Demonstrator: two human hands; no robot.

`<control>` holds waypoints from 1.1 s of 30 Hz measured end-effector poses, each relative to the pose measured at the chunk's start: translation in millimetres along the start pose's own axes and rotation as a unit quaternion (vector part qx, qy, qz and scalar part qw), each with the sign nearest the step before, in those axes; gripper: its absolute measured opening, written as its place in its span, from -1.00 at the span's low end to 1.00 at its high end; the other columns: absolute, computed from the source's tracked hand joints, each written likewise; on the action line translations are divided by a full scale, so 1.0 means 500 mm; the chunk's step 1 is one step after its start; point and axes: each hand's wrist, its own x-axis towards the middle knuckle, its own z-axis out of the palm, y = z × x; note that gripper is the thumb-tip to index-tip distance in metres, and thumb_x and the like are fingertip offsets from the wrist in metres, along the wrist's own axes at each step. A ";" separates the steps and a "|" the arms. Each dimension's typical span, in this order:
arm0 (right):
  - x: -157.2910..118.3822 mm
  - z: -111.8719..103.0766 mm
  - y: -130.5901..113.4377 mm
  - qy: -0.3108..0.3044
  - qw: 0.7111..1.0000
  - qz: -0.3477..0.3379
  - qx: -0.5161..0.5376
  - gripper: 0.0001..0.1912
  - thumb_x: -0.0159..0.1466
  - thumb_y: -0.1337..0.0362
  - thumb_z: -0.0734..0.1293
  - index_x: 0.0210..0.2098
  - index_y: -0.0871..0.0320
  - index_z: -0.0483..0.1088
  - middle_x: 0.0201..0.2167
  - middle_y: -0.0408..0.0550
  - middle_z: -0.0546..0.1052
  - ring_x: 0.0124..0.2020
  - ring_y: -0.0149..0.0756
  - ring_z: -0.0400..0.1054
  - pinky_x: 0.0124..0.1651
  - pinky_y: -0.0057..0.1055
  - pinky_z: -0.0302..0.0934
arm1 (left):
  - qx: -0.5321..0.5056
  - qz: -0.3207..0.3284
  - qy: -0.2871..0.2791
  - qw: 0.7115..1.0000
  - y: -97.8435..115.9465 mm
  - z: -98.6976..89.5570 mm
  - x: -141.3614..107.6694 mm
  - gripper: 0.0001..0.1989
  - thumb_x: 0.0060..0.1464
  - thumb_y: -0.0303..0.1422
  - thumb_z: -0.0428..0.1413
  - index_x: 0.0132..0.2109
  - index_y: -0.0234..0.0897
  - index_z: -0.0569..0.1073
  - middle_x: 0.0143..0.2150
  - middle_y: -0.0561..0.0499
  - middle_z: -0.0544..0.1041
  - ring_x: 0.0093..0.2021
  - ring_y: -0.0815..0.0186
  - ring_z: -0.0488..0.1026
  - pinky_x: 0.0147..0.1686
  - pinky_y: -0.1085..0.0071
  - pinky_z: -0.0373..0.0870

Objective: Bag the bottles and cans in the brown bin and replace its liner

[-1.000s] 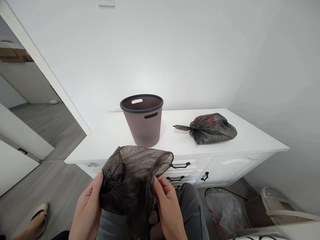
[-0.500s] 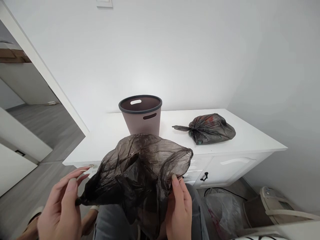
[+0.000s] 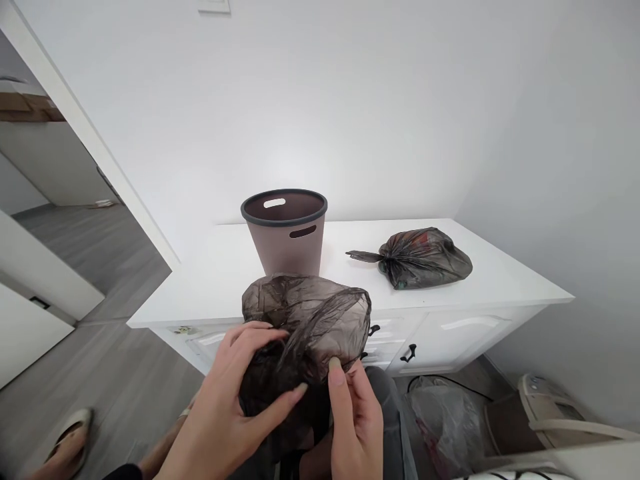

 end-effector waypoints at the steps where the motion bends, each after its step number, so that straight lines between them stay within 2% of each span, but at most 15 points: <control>1: 0.001 0.000 -0.001 0.001 1.000 -0.004 0.005 -0.55 0.28 -0.09 0.51 -0.04 0.11 0.64 -0.02 0.03 0.67 0.03 -0.10 0.51 -0.04 -0.36 0.44 | 0.004 0.008 0.000 1.000 -0.006 0.002 0.002 -0.75 0.28 -0.26 0.24 0.09 -0.02 0.49 0.12 -0.04 0.55 0.26 0.07 0.41 0.18 0.14 0.47; 3: 0.005 -0.002 -0.001 0.010 1.000 0.005 0.019 -0.55 0.29 -0.11 0.50 -0.03 0.10 0.64 -0.02 0.03 0.68 0.09 -0.06 0.51 0.02 -0.31 0.46 | 0.007 0.017 0.017 1.000 -0.017 0.001 0.006 -0.94 0.34 -0.32 0.16 -0.08 -0.08 0.52 0.08 -0.05 0.56 0.23 0.10 0.41 0.17 0.16 0.45; 5: 0.011 -0.007 0.002 0.021 0.999 0.023 0.032 -0.54 0.28 -0.10 0.50 -0.02 0.09 0.65 -0.03 0.03 0.69 0.14 -0.02 0.51 0.10 -0.25 0.45 | 0.016 0.006 0.041 0.999 -0.027 -0.003 0.010 -0.90 0.37 -0.32 0.11 -0.15 -0.12 0.52 0.07 -0.06 0.56 0.20 0.11 0.43 0.13 0.19 0.46; 11: 0.018 -0.014 -0.001 0.055 0.996 0.018 0.060 -0.60 0.27 -0.03 0.51 -0.02 0.06 0.66 -0.08 -0.02 0.71 0.12 -0.03 0.54 0.13 -0.18 0.44 | 0.107 -0.039 0.142 0.983 -0.083 -0.034 0.029 -0.85 0.34 -0.21 0.15 -0.08 -0.13 0.55 0.10 -0.07 0.58 0.16 0.08 0.48 0.14 0.15 0.43; 14: 0.011 0.006 -0.020 0.034 0.995 0.021 0.091 -0.58 0.28 -0.03 0.50 0.04 0.03 0.65 -0.05 -0.02 0.71 0.12 -0.01 0.54 0.19 -0.13 0.41 | 0.161 -0.042 0.142 0.976 -0.110 -0.073 0.052 -0.79 0.34 -0.16 0.13 -0.03 -0.14 0.55 0.08 -0.06 0.60 0.14 0.06 0.49 0.15 0.12 0.41; 17: 0.005 0.027 -0.036 0.014 0.993 0.043 0.113 -0.54 0.30 -0.04 0.48 0.11 0.00 0.62 -0.05 -0.03 0.71 0.12 0.01 0.54 0.22 -0.09 0.38 | 0.210 -0.037 0.145 0.966 -0.094 -0.116 0.073 -0.71 0.36 -0.12 0.08 0.05 -0.14 0.54 0.09 -0.08 0.60 0.17 0.01 0.49 0.20 0.07 0.40; 20: 0.003 0.033 -0.037 0.013 0.992 0.057 0.110 -0.54 0.30 -0.04 0.48 0.11 0.00 0.62 -0.11 -0.03 0.71 0.10 0.03 0.55 0.21 -0.07 0.38 | 0.201 0.011 0.185 0.962 -0.038 -0.133 0.073 -0.62 0.34 -0.11 0.09 0.19 -0.12 0.49 0.15 -0.11 0.57 0.21 0.02 0.48 0.23 0.09 0.42; 21: 0.003 0.033 -0.035 0.010 0.992 0.057 0.109 -0.54 0.29 -0.04 0.48 0.11 0.01 0.62 -0.12 -0.03 0.71 0.09 0.03 0.55 0.22 -0.06 0.37 | 0.187 0.046 0.173 0.966 -0.018 -0.131 0.069 -0.61 0.34 -0.13 0.09 0.22 -0.10 0.48 0.14 -0.11 0.58 0.19 0.04 0.50 0.21 0.13 0.46; 22: 0.002 0.032 -0.033 0.004 0.992 0.057 0.109 -0.54 0.29 -0.04 0.48 0.10 0.01 0.63 -0.14 -0.02 0.71 0.08 0.04 0.55 0.22 -0.06 0.36 | 0.169 0.090 0.139 0.972 -0.001 -0.125 0.064 -0.62 0.34 -0.15 0.08 0.24 -0.07 0.47 0.12 -0.10 0.59 0.16 0.08 0.52 0.17 0.19 0.50; 24: 0.000 0.031 -0.032 -0.008 0.992 0.059 0.112 -0.57 0.28 -0.03 0.49 0.06 0.01 0.63 -0.18 -0.03 0.71 0.04 0.03 0.56 0.21 -0.05 0.35 | 0.137 0.160 0.009 0.978 0.018 -0.107 0.057 -0.61 0.39 -0.23 0.00 0.28 -0.02 0.45 0.10 -0.07 0.62 0.13 0.14 0.56 0.10 0.28 0.55; 26: -0.004 0.032 -0.037 -0.008 0.991 0.055 0.120 -0.63 0.28 0.00 0.50 0.01 0.01 0.64 -0.24 -0.06 0.70 0.00 0.00 0.56 0.19 -0.07 0.36 | 0.129 0.172 -0.122 0.969 0.018 -0.087 0.059 -0.56 0.41 -0.35 -0.09 0.33 -0.07 0.40 0.17 -0.07 0.61 0.17 0.16 0.55 0.13 0.28 0.55; 28: -0.009 0.033 -0.046 0.003 0.990 0.043 0.135 -0.70 0.28 0.02 0.51 -0.07 0.01 0.64 -0.26 -0.07 0.69 -0.03 -0.03 0.56 0.15 -0.11 0.38 | 0.161 0.131 -0.192 0.959 0.002 -0.073 0.069 -0.55 0.38 -0.46 -0.11 0.30 -0.18 0.42 0.21 -0.14 0.58 0.21 0.11 0.54 0.20 0.17 0.51; 30: -0.013 0.033 -0.058 0.006 0.989 0.035 0.145 -0.75 0.27 0.03 0.51 -0.15 0.02 0.63 -0.24 -0.06 0.68 -0.05 -0.05 0.55 0.10 -0.15 0.40 | 0.215 0.077 -0.205 0.952 -0.023 -0.066 0.081 -0.64 0.37 -0.48 -0.10 0.16 -0.25 0.49 0.13 -0.22 0.60 0.15 0.03 0.57 0.17 0.05 0.51; 33: -0.013 0.029 -0.073 -0.017 0.990 0.033 0.136 -0.76 0.29 0.01 0.49 -0.27 0.05 0.59 -0.28 -0.07 0.64 -0.11 -0.09 0.54 0.03 -0.21 0.42 | 0.255 0.039 -0.159 0.953 -0.064 -0.068 0.092 -0.72 0.38 -0.41 -0.02 0.10 -0.24 0.52 0.09 -0.23 0.59 0.12 -0.04 0.56 0.12 0.02 0.52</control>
